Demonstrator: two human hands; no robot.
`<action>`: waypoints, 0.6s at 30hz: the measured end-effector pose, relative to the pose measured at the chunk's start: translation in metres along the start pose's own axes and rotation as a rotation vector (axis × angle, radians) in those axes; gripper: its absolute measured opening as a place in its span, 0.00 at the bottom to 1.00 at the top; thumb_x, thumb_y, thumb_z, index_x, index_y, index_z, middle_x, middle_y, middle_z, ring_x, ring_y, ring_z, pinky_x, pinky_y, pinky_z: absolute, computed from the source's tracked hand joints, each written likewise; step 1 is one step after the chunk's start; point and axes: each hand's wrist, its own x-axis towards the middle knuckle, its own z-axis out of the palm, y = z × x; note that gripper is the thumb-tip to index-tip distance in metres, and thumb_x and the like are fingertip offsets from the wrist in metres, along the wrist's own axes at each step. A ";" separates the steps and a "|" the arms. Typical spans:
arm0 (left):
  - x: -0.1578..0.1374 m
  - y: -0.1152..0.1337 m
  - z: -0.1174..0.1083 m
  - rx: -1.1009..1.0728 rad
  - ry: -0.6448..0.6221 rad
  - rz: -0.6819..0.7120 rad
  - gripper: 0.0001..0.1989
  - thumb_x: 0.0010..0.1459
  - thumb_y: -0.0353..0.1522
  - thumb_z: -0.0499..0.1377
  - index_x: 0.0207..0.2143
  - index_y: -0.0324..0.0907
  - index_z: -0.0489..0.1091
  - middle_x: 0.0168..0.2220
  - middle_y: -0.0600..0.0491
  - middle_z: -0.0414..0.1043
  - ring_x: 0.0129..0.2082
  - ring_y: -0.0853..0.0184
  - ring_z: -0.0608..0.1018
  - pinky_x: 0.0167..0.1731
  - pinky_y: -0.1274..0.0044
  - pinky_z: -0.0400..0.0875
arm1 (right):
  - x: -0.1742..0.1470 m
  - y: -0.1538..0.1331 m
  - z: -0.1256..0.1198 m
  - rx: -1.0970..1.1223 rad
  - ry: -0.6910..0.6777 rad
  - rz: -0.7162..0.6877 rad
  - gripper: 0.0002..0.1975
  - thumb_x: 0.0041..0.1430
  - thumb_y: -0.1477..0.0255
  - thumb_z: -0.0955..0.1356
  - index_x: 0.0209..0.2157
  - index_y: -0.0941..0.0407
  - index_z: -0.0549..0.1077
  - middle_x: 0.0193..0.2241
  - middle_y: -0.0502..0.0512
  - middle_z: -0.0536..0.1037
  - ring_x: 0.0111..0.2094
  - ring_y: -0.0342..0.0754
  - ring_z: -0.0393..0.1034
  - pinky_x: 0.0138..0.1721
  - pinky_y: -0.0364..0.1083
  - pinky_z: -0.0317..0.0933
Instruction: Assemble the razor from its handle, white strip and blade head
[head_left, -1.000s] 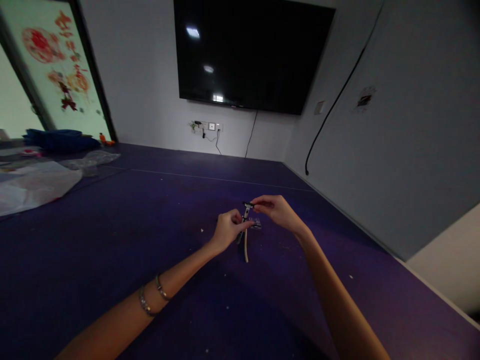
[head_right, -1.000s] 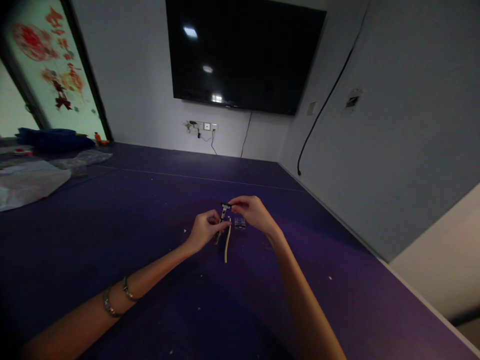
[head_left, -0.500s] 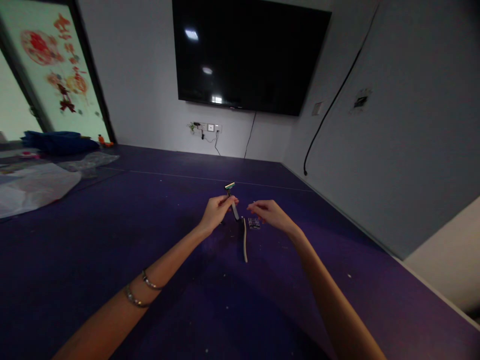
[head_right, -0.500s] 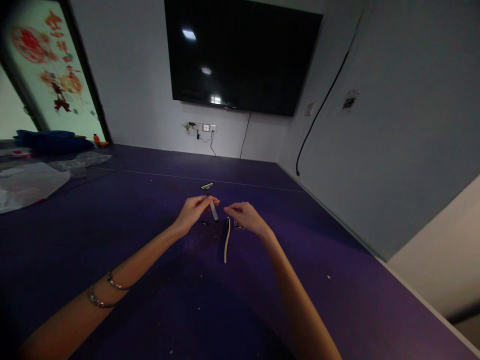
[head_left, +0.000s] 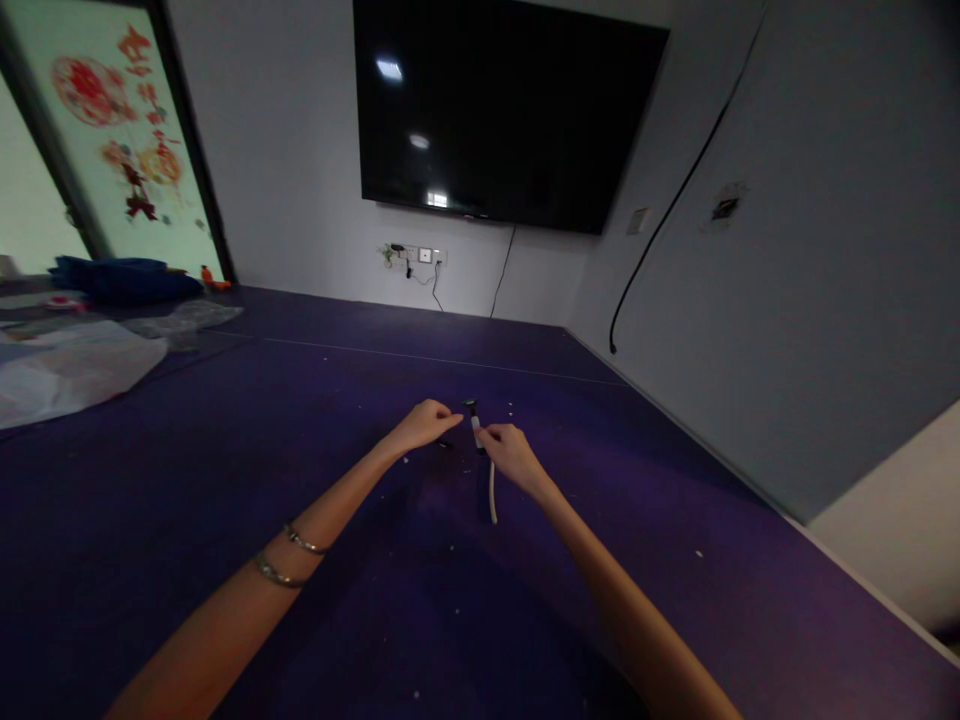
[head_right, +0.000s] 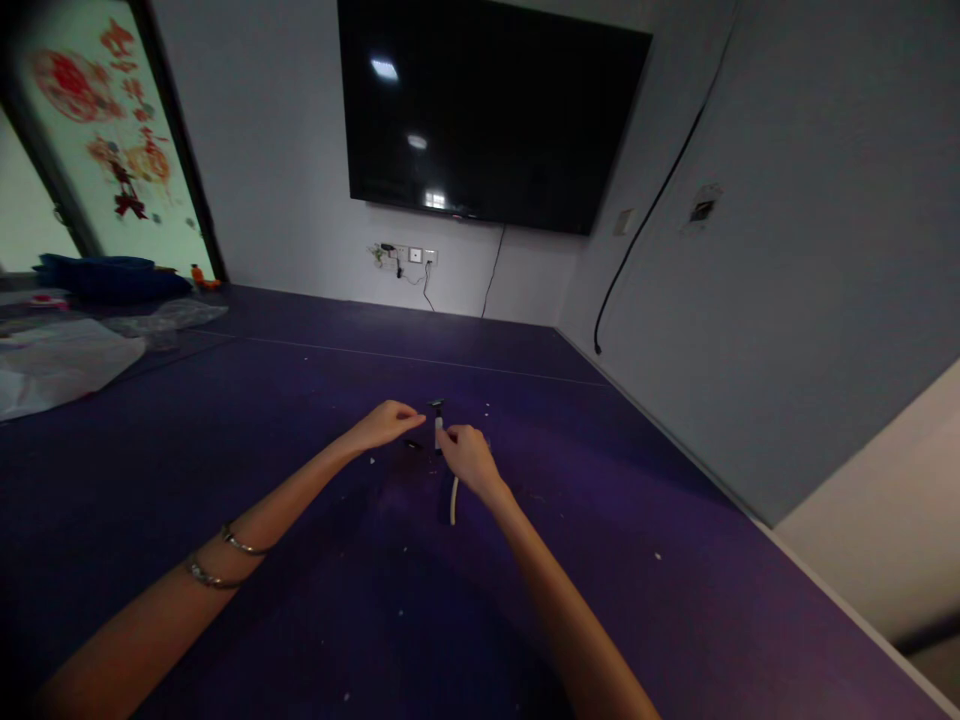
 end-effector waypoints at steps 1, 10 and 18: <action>0.002 -0.010 -0.002 0.147 0.049 -0.001 0.15 0.51 0.38 0.56 0.30 0.36 0.75 0.32 0.47 0.76 0.36 0.59 0.76 0.37 0.73 0.66 | -0.002 0.001 0.004 -0.065 -0.007 0.067 0.22 0.58 0.62 0.57 0.22 0.59 0.73 0.20 0.55 0.72 0.25 0.45 0.67 0.25 0.41 0.52; 0.008 -0.074 0.007 0.366 -0.005 0.197 0.12 0.49 0.30 0.56 0.36 0.42 0.75 0.37 0.48 0.76 0.39 0.62 0.75 0.41 0.74 0.65 | -0.014 0.003 0.028 -0.417 -0.145 0.189 0.20 0.56 0.62 0.59 0.35 0.60 0.75 0.35 0.67 0.77 0.38 0.57 0.73 0.35 0.49 0.62; 0.004 -0.073 0.010 0.404 -0.045 0.316 0.10 0.51 0.29 0.57 0.35 0.42 0.75 0.37 0.47 0.76 0.38 0.62 0.75 0.42 0.73 0.65 | -0.017 0.001 0.028 -0.463 -0.167 0.185 0.18 0.56 0.62 0.60 0.36 0.58 0.76 0.37 0.65 0.77 0.39 0.56 0.73 0.36 0.49 0.63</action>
